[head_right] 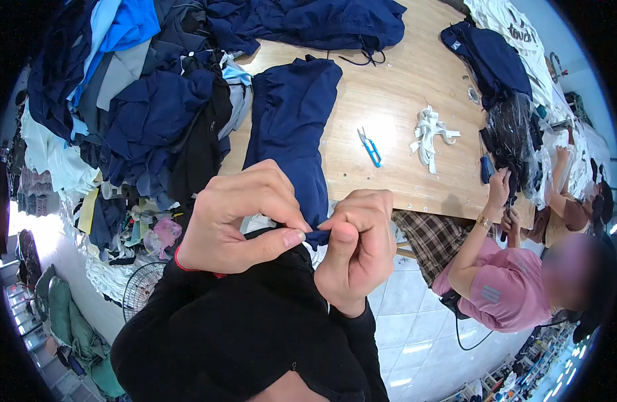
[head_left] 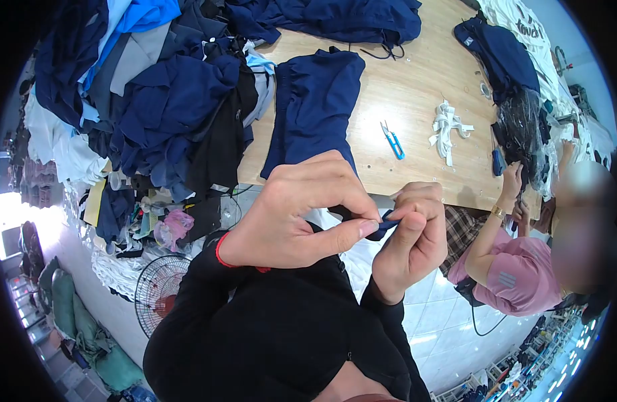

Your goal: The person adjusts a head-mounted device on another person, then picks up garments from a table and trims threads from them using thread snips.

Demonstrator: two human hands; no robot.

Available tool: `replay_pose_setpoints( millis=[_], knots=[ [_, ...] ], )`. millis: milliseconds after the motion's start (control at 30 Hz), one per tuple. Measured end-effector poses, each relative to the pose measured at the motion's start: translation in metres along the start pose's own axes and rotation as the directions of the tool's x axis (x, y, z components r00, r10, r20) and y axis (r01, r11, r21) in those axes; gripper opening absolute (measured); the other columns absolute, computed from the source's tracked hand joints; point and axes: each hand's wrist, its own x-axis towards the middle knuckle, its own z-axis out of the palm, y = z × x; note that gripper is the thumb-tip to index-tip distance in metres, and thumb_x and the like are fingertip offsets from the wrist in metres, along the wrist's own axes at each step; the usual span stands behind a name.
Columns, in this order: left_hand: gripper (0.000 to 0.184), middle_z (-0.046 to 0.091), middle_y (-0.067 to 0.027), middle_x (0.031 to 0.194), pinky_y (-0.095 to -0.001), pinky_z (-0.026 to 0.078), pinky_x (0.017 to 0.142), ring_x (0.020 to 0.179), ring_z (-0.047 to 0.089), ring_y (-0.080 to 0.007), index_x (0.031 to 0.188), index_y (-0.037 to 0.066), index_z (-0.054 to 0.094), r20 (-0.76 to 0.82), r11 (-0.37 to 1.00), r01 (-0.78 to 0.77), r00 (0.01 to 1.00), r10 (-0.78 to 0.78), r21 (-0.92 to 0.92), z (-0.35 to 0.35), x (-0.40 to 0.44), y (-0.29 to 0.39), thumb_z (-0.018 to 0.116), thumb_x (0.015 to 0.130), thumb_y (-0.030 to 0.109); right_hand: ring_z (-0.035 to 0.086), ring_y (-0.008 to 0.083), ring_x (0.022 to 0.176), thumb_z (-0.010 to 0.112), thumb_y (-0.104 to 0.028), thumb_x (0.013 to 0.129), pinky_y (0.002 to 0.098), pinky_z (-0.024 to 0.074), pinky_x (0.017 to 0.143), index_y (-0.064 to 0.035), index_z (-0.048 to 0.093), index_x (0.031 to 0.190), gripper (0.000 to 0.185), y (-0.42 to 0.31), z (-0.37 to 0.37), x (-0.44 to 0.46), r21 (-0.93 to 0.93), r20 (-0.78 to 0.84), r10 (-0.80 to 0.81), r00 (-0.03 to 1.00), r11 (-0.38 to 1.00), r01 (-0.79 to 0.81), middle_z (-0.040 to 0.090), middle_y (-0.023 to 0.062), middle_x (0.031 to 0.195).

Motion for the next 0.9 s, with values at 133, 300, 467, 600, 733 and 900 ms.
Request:
replay_pose_setpoints(
  millis=[133, 300, 467, 600, 733, 900],
  knots=[
    [0.008, 0.074, -0.0090, 0.087, -0.0329, 0.052, 0.074, 0.083, 0.068, -0.0219, 0.091, 0.000, 0.074, 0.044, 0.999, 0.045, 0.998, -0.044, -0.011, 0.001, 0.001, -0.002, 0.078, 0.084, -0.002, 0.050, 0.0172, 0.083, 0.056, -0.026, 0.113, 0.0299, 0.0382, 0.076, -0.0021, 0.055, 0.086, 0.036, -0.007, -0.003, -0.001, 0.044, 0.056, 0.095, 0.994, 0.994, -0.097, 0.054, 0.0065, 0.084],
    [0.006, 0.071, -0.0109, 0.095, -0.0324, 0.051, 0.081, 0.090, 0.067, -0.0197, 0.094, -0.001, 0.070, 0.062, 0.980, 0.156, 0.987, -0.149, -0.125, 0.006, -0.003, -0.006, 0.074, 0.089, 0.000, 0.055, 0.0172, 0.078, 0.064, -0.018, 0.108, 0.0296, 0.0412, 0.068, -0.0011, 0.062, 0.085, 0.029, -0.001, -0.006, 0.000, 0.089, 0.025, 0.105, 0.994, 0.990, -0.107, 0.061, 0.0072, 0.080],
    [0.005, 0.070, -0.0119, 0.099, -0.0320, 0.050, 0.086, 0.094, 0.066, -0.0186, 0.095, -0.001, 0.068, 0.091, 0.949, 0.249, 0.967, -0.236, -0.191, 0.014, 0.000, -0.006, 0.071, 0.092, 0.001, 0.056, 0.0160, 0.082, 0.068, -0.019, 0.106, 0.0291, 0.0425, 0.069, 0.0009, 0.069, 0.096, 0.022, 0.000, -0.019, -0.003, 0.106, 0.001, 0.164, 0.987, 0.981, -0.163, 0.064, 0.0077, 0.092],
    [0.004, 0.070, -0.0108, 0.096, -0.0325, 0.050, 0.086, 0.093, 0.067, -0.0202, 0.094, -0.001, 0.067, 0.153, 0.972, 0.218, 0.967, -0.204, -0.083, 0.023, 0.011, -0.005, 0.070, 0.091, -0.001, 0.058, 0.0151, 0.085, 0.083, -0.014, 0.093, 0.0274, 0.0430, 0.068, 0.0017, 0.073, 0.110, 0.025, -0.010, -0.039, -0.002, 0.066, 0.016, 0.207, 0.978, 0.976, -0.208, 0.065, 0.0083, 0.102],
    [0.008, 0.071, -0.0097, 0.095, -0.0336, 0.051, 0.082, 0.090, 0.066, -0.0231, 0.096, 0.000, 0.071, 0.223, 0.995, 0.092, 0.970, -0.096, 0.030, 0.041, 0.027, -0.014, 0.073, 0.090, -0.003, 0.060, 0.0162, 0.081, 0.090, 0.002, 0.075, 0.0267, 0.0422, 0.065, -0.0018, 0.078, 0.104, 0.032, 0.000, -0.065, -0.014, -0.094, -0.004, 0.164, 0.986, 0.982, -0.164, 0.067, 0.0092, 0.098],
    [0.012, 0.072, -0.0099, 0.087, -0.0322, 0.051, 0.071, 0.078, 0.065, -0.0221, 0.096, 0.003, 0.077, 0.182, 0.943, -0.068, 0.983, 0.007, 0.327, 0.078, 0.043, -0.021, 0.081, 0.086, -0.003, 0.060, 0.0209, 0.073, 0.085, 0.012, 0.061, 0.0305, 0.0426, 0.062, -0.0031, 0.079, 0.096, 0.039, 0.026, -0.088, -0.028, -0.411, -0.160, -0.114, 0.980, 0.911, 0.039, 0.067, 0.0056, 0.086]
  ],
)
